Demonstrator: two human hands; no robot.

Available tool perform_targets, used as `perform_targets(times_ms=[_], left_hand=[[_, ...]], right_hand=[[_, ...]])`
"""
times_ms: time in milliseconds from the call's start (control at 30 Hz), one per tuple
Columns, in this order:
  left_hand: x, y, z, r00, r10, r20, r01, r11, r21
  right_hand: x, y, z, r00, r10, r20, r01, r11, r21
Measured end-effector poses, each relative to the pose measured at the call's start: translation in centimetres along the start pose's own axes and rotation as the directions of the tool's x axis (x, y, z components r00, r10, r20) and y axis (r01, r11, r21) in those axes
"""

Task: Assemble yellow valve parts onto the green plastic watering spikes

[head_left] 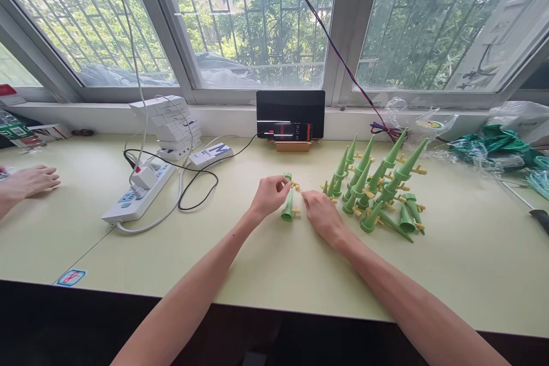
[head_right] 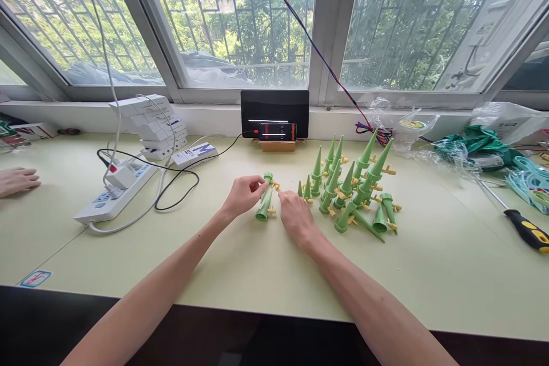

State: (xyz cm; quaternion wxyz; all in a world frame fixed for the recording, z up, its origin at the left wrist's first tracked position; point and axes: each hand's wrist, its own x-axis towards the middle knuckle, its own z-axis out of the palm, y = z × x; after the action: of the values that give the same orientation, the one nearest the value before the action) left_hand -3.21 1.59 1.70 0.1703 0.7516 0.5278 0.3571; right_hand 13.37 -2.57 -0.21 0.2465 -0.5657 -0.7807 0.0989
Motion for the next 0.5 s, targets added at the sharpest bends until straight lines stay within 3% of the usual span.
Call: perform_targets(times_ms=[500], left_hand=[[-0.15, 0.25, -0.23, 1.0, 0.003, 0.005, -0.003, 1.0, -0.006]], right_hand=[[0.17, 0.11, 0.16, 1.0, -0.005, 0.03, 0.007, 0.998, -0.058]])
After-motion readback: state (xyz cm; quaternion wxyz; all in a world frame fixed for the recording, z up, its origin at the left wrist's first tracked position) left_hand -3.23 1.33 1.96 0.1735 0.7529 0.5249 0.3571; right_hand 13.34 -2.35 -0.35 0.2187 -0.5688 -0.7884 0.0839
